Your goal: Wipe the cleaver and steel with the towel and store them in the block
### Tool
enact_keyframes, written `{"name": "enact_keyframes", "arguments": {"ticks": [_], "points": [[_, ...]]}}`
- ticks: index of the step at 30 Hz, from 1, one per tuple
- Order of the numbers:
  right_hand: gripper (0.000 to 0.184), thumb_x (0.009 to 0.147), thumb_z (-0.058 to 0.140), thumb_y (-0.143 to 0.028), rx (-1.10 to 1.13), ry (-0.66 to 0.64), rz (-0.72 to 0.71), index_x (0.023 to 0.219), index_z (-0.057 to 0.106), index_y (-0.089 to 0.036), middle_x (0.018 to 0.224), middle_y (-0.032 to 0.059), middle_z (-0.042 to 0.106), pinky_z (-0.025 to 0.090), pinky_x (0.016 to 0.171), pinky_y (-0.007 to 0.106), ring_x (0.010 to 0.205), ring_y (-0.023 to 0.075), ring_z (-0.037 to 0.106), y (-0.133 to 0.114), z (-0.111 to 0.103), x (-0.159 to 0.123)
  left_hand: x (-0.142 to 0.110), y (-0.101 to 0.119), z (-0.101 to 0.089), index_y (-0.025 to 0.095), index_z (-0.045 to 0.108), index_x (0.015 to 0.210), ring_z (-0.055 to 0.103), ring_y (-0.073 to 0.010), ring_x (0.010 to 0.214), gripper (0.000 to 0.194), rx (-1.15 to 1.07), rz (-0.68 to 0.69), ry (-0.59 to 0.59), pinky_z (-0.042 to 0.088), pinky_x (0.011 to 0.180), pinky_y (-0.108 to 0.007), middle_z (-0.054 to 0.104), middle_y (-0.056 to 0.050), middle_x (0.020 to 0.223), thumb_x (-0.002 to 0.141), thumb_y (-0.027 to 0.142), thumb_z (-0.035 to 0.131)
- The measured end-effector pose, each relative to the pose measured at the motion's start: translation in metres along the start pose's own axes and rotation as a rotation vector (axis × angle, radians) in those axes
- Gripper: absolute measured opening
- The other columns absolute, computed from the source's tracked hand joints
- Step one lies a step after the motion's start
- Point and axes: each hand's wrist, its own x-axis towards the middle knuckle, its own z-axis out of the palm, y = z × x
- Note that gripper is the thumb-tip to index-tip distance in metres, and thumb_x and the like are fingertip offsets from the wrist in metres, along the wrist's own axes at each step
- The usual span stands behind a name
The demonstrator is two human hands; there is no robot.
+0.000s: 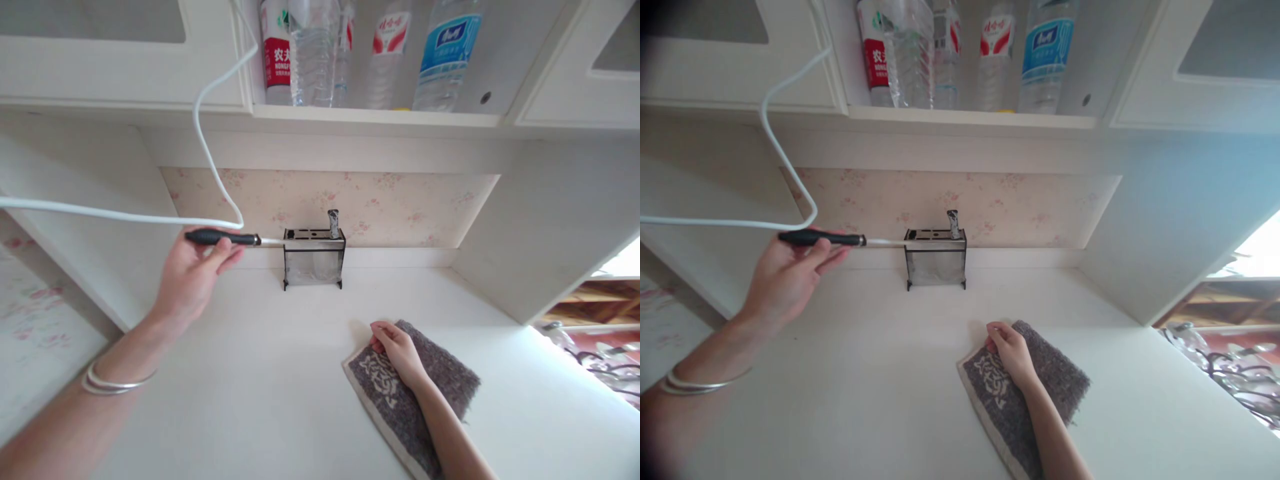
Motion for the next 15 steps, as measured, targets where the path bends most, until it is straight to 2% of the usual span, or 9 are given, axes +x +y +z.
{"name": "enact_keyframes", "arguments": {"ticks": [2,4,10,15], "points": [[0.036,0.078,0.063,-0.053,0.004,-0.003,-0.007,0.089,0.068,-0.019,0.065,0.0022,0.065,0.045,0.06,0.028,0.061,0.017,0.058,0.001,-0.001,-0.001,0.026,0.008,0.013,0.022,0.054,0.096,0.067,-0.0189,0.098,0.034,-0.062,0.086,0.055,0.058,0.088,-0.042,0.067,0.0,0.096,0.072,0.022,0.078],[0.037,0.078,0.063,-0.054,-0.004,-0.005,-0.014,0.09,0.068,-0.019,0.066,0.0026,0.065,0.045,0.06,0.028,0.061,0.0174,0.058,0.003,-0.002,-0.002,0.046,0.006,0.024,0.022,0.053,0.096,0.068,-0.0183,0.092,0.035,-0.054,0.128,0.076,0.059,0.085,-0.044,0.066,0.0,0.094,0.072,0.021,0.078],[0.038,0.08,0.061,-0.054,-0.026,-0.014,-0.022,0.091,0.067,-0.018,0.066,0.0021,0.064,0.045,0.062,0.029,0.062,0.0181,0.058,0.001,-0.002,-0.002,0.084,-0.023,0.053,0.019,0.052,0.095,0.068,-0.0143,0.085,0.023,0.046,0.043,0.015,0.058,0.086,-0.047,0.064,-0.001,0.092,0.08,0.015,0.07],[0.038,0.08,0.061,-0.055,-0.022,-0.022,-0.026,0.091,0.067,-0.019,0.066,0.0017,0.065,0.045,0.062,0.029,0.062,0.0179,0.058,0.0,-0.002,-0.003,0.106,-0.027,0.068,0.016,0.052,0.092,0.066,-0.0115,0.073,0.02,0.138,0.028,-0.008,0.058,0.084,-0.052,0.062,-0.001,0.085,0.082,0.01,0.067]]}}
